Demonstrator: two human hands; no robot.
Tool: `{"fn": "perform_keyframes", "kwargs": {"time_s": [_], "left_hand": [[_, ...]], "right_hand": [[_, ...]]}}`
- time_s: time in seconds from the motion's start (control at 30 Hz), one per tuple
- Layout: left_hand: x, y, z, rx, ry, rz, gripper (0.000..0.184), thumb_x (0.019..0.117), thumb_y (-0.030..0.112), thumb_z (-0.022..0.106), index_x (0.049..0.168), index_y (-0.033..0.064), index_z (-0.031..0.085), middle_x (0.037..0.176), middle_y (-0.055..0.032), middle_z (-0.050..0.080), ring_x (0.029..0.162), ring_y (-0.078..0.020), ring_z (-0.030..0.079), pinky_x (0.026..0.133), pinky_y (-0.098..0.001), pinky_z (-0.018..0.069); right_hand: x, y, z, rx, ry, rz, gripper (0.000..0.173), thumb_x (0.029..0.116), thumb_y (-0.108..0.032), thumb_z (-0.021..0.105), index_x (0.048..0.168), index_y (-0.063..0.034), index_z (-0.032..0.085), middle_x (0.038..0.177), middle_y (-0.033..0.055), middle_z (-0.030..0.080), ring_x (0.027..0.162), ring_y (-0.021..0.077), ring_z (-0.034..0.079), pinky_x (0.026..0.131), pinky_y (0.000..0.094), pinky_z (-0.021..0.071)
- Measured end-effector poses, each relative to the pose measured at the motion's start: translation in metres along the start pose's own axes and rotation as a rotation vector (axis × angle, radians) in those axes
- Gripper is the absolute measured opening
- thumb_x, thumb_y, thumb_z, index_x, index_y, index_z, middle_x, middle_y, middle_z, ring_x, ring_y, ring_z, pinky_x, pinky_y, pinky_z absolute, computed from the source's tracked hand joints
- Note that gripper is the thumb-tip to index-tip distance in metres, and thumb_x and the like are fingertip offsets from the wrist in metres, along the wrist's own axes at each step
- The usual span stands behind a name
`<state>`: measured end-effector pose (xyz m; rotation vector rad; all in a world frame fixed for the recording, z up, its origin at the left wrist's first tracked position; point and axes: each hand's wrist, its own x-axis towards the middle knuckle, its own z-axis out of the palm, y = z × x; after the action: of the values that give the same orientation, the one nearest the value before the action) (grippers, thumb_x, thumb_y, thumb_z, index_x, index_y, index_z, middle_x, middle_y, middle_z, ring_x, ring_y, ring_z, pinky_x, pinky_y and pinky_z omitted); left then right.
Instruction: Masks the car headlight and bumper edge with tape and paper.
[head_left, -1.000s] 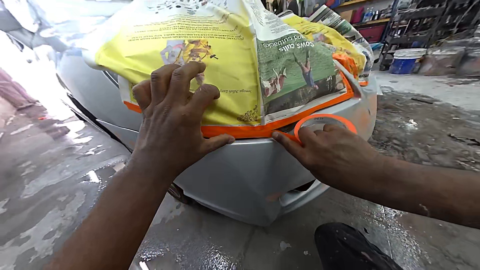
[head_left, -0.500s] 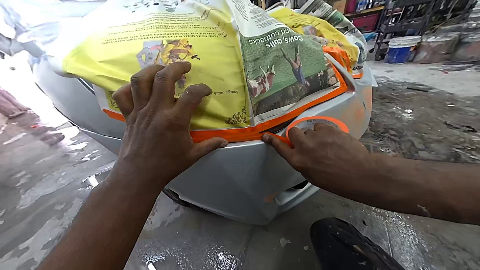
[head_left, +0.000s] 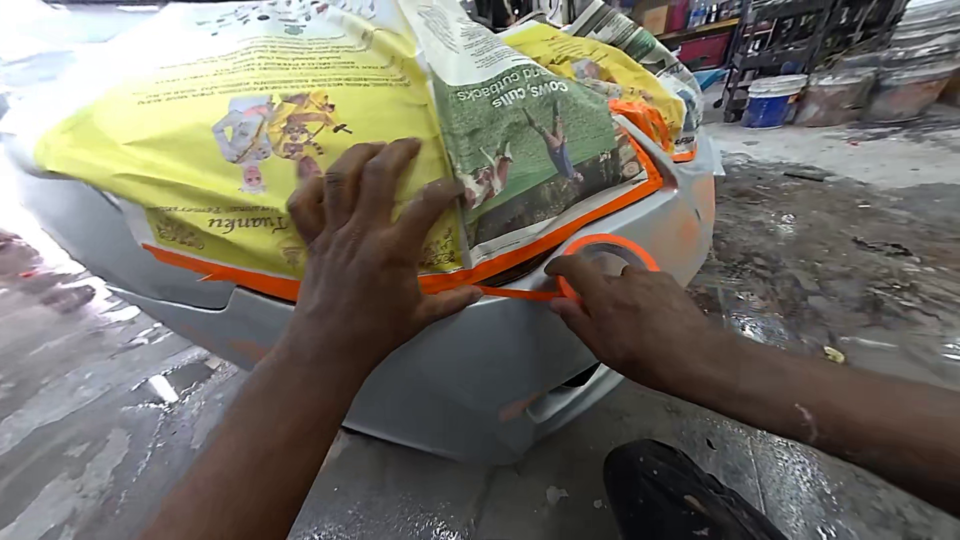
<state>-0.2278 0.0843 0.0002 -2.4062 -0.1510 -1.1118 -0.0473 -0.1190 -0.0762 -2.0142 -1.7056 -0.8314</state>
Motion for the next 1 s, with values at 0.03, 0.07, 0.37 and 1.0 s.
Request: {"fn": "perform_keyframes", "kwargs": {"time_s": [0.03,0.07,0.37,1.0], "left_hand": [[-0.002,0.001,0.000,-0.003,0.018,-0.015,0.086,0.0661,0.075,0.071,0.133,0.0217,0.061,0.154,-0.0152,0.044,0.141,-0.0424,0.037,0.105,-0.0623,0.0274],[-0.004,0.003,-0.001,0.001,0.035,-0.028,0.087,0.0672,0.075,0.071,0.132,0.0172,0.060,0.153,-0.0175,0.044,0.140,-0.0444,0.037,0.105,-0.0633,0.0284],[0.009,0.034,0.021,0.040,0.093,-0.108,0.098,0.0643,0.076,0.071,0.140,0.0177,0.052,0.157,-0.0187,0.039,0.141,-0.0443,0.036,0.104,-0.0627,0.0277],[0.020,0.052,0.034,0.022,0.086,-0.099,0.095,0.0681,0.074,0.073,0.147,0.0256,0.050,0.164,-0.0187,0.030,0.150,-0.0448,0.024,0.110,-0.0659,0.0219]], "right_hand": [[0.001,0.000,0.002,-0.007,-0.004,0.025,0.030,0.1055,-0.037,0.049,0.117,-0.0137,0.064,0.064,0.0008,0.057,0.051,0.0235,0.058,0.046,0.0401,0.0451],[0.003,-0.001,0.002,-0.012,-0.017,0.052,0.027,0.1064,-0.036,0.048,0.112,-0.0153,0.064,0.066,0.0021,0.057,0.054,0.0243,0.059,0.046,0.0403,0.0450],[0.028,-0.017,-0.007,-0.142,-0.123,0.173,0.026,0.1056,-0.035,0.054,0.100,-0.0130,0.066,0.067,0.0077,0.058,0.057,0.0284,0.063,0.050,0.0424,0.0478],[-0.010,0.016,0.002,-0.064,0.118,0.094,0.021,0.1033,-0.030,0.056,0.102,-0.0126,0.067,0.065,0.0044,0.058,0.058,0.0251,0.062,0.051,0.0390,0.0489]]}}
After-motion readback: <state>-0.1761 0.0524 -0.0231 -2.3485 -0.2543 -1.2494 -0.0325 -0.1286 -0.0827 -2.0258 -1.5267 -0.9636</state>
